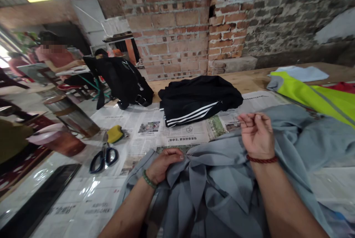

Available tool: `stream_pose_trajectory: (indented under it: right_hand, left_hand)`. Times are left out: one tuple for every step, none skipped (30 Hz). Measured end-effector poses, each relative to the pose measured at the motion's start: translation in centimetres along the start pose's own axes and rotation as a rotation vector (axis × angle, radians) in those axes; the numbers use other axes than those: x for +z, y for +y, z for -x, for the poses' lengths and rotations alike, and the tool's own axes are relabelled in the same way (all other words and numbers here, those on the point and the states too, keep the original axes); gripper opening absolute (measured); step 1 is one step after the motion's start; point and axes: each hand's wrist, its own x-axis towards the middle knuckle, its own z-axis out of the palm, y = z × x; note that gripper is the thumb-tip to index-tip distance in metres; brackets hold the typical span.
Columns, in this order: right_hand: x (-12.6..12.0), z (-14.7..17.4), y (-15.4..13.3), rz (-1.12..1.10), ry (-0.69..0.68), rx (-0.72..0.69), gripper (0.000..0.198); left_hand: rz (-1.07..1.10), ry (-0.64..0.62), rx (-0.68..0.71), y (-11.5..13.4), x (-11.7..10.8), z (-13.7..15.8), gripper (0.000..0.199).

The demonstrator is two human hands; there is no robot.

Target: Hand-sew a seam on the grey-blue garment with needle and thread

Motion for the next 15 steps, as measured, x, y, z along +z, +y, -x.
stream_pose_trajectory:
  right_hand:
    - [0.0,-0.1,-0.1,0.003,0.01,-0.016,0.006]
    - [0.0,-0.2,-0.1,0.009,0.023,-0.035,0.006]
    - [0.0,-0.3,-0.1,0.019,0.037,-0.052,0.007]
    - [0.2,-0.3,-0.2,0.031,0.053,-0.068,0.007]
    - [0.4,-0.4,-0.3,0.044,0.067,-0.079,0.007]
    - [0.6,-0.5,-0.4,0.059,0.076,-0.089,0.007]
    - [0.9,-0.7,-0.5,0.074,0.081,-0.101,0.008]
    - [1.3,-0.9,-0.6,0.087,0.077,-0.112,0.008]
    - [1.8,-1.2,-0.8,0.099,0.061,-0.118,0.009]
    - [2.3,-1.5,-1.0,0.109,0.039,-0.124,0.009]
    - [3.0,-1.9,-1.2,0.118,0.011,-0.129,0.009]
    - [3.6,-2.3,-1.4,0.126,-0.015,-0.135,0.009]
    - [4.4,-2.7,-1.6,0.132,-0.038,-0.142,0.009]
    - [5.1,-3.1,-1.8,0.135,-0.054,-0.155,0.009]
    - [5.9,-3.5,-2.1,0.135,-0.066,-0.169,0.01]
  left_hand:
    - [0.002,-0.006,-0.003,0.0,0.0,0.0,0.011]
    - [0.001,-0.011,-0.005,0.1,0.0,0.0,0.011]
    - [-0.002,-0.014,-0.005,0.1,0.0,0.0,0.012]
    - [-0.009,-0.014,-0.005,0.2,0.0,0.0,0.012]
    - [-0.017,-0.012,-0.003,0.3,0.0,0.1,0.012]
    - [-0.025,-0.011,0.0,0.3,0.0,0.2,0.012]
    - [-0.03,-0.013,0.005,0.4,0.1,0.3,0.012]
    - [-0.034,-0.015,0.011,0.5,0.1,0.4,0.012]
    - [-0.036,-0.016,0.017,0.5,0.1,0.5,0.012]
    - [-0.039,-0.018,0.023,0.6,0.2,0.6,0.011]
    - [-0.044,-0.017,0.029,0.6,0.2,0.7,0.011]
    - [-0.051,-0.014,0.034,0.7,0.2,0.8,0.011]
    - [-0.058,-0.012,0.037,0.7,0.1,0.9,0.01]
    - [-0.065,-0.01,0.041,0.8,0.1,1.0,0.01]
    - [-0.073,-0.01,0.045,0.8,0.0,1.0,0.011]
